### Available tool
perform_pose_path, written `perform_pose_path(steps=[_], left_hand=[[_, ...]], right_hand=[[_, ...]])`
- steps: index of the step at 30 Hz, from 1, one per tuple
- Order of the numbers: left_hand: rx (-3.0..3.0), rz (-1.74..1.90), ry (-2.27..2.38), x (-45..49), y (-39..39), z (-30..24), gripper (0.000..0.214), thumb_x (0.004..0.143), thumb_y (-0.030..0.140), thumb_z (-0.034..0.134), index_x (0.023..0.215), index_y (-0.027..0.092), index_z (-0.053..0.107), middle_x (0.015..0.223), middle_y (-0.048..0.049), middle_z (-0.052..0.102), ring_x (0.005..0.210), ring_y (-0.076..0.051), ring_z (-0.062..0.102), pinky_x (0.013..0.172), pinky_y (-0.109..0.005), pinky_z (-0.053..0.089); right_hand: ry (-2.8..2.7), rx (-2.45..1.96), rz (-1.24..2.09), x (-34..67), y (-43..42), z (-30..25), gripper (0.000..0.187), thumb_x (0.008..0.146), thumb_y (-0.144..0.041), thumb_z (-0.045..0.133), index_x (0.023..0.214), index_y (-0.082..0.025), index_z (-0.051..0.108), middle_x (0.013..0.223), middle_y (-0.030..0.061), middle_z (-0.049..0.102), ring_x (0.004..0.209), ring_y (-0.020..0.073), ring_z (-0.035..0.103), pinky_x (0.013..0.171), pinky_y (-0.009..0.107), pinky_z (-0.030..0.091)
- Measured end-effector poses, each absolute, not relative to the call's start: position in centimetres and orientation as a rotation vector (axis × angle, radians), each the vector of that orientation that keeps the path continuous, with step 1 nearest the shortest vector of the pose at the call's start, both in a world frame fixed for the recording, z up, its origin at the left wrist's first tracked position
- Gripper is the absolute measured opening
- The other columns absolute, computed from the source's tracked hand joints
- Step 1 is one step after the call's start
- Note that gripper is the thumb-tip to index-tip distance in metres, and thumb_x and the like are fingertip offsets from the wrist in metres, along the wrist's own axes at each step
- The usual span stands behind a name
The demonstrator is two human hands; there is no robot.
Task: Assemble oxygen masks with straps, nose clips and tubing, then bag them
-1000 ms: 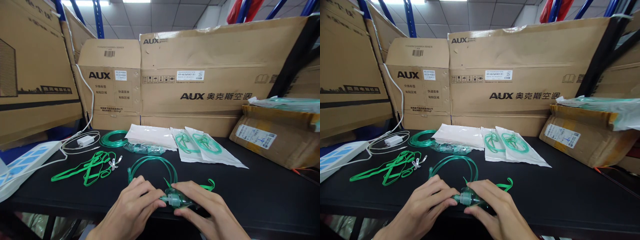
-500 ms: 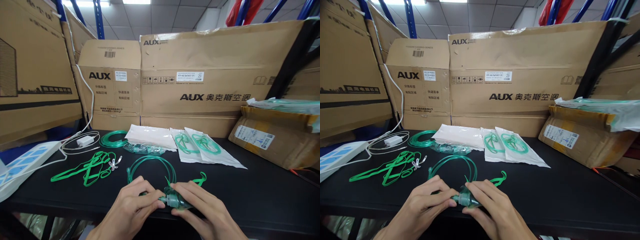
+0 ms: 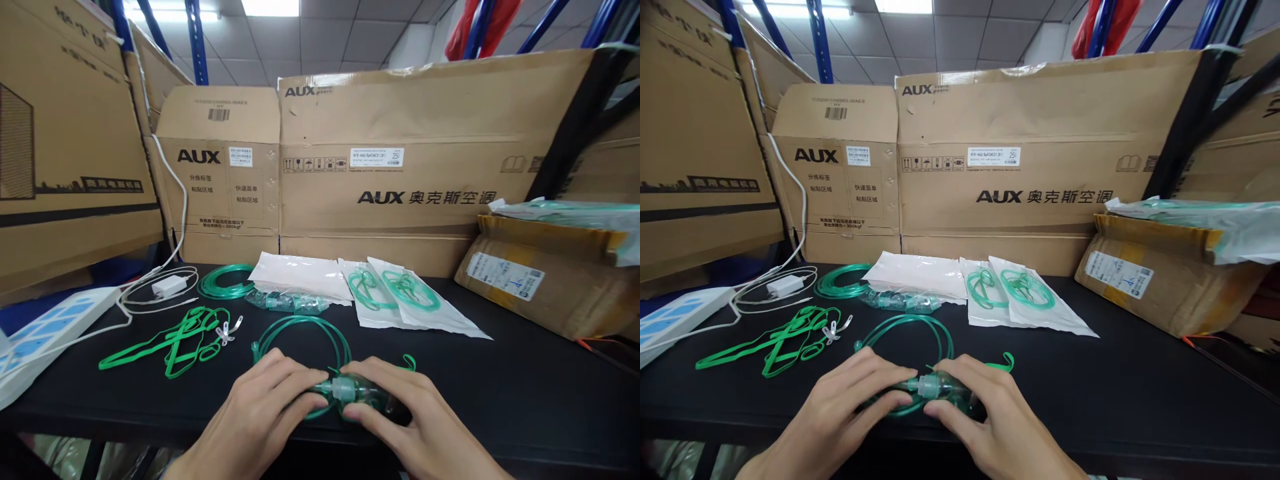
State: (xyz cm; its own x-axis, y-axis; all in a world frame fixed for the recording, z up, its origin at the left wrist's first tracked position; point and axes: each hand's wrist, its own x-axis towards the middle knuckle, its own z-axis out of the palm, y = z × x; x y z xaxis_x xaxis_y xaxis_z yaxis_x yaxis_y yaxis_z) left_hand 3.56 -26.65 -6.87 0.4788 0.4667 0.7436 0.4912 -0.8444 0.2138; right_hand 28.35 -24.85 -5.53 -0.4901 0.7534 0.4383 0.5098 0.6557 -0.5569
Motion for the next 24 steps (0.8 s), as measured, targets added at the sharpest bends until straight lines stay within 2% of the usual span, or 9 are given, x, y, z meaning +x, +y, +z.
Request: perform_pose_path(steps=[4,9,13,24], left_hand=[[-2.641,-1.234,-0.914,3.5,-26.0,-5.3,0.017,0.111,0.011,0.051,0.120,0.019,0.062,0.111,-0.0031,0.074,0.093,-0.020,0.062,0.090,-0.036,0.047],[-2.540,-1.301,-0.962,4.6,-25.3,-5.8,0.018,0.109,0.005,0.048,0.116,0.017,0.060,0.100,-0.0038,0.069,0.084,-0.021,0.055,0.076,-0.037,0.044],[-2.538,-1.315,-0.962,5.0,-25.4,-6.9,0.024,0.106,-0.001,0.044,0.112,0.018,0.058,0.097,-0.0037,0.067,0.080,-0.021,0.052,0.072,-0.036,0.042],[-2.594,-1.272,-1.027,4.7,-25.9,-7.0,0.025,0.105,-0.001,0.043,0.106,0.019,0.058,0.090,-0.0021,0.065,0.077,-0.020,0.057,0.072,-0.035,0.043]], right_hand=[[-2.178,-1.202,0.658,27.8,-24.2,-3.0,0.027,0.096,-0.053,0.069,0.108,-0.032,0.079,0.101,-0.0011,0.080,0.098,0.0253,0.072,0.088,0.035,0.055],[-2.119,-1.242,0.713,27.5,-24.4,-1.9,0.046,0.096,-0.066,0.057,0.093,-0.025,0.079,0.087,0.0029,0.076,0.078,0.0229,0.066,0.069,0.031,0.051],[-2.127,-1.197,0.816,27.3,-24.4,-3.0,0.043,0.097,-0.060,0.056,0.088,-0.023,0.076,0.077,0.0008,0.071,0.071,0.0194,0.058,0.062,0.027,0.043],[-2.140,-1.076,0.724,27.3,-24.2,-4.6,0.030,0.098,-0.054,0.066,0.103,-0.028,0.079,0.094,-0.0013,0.080,0.088,0.0219,0.071,0.082,0.030,0.050]])
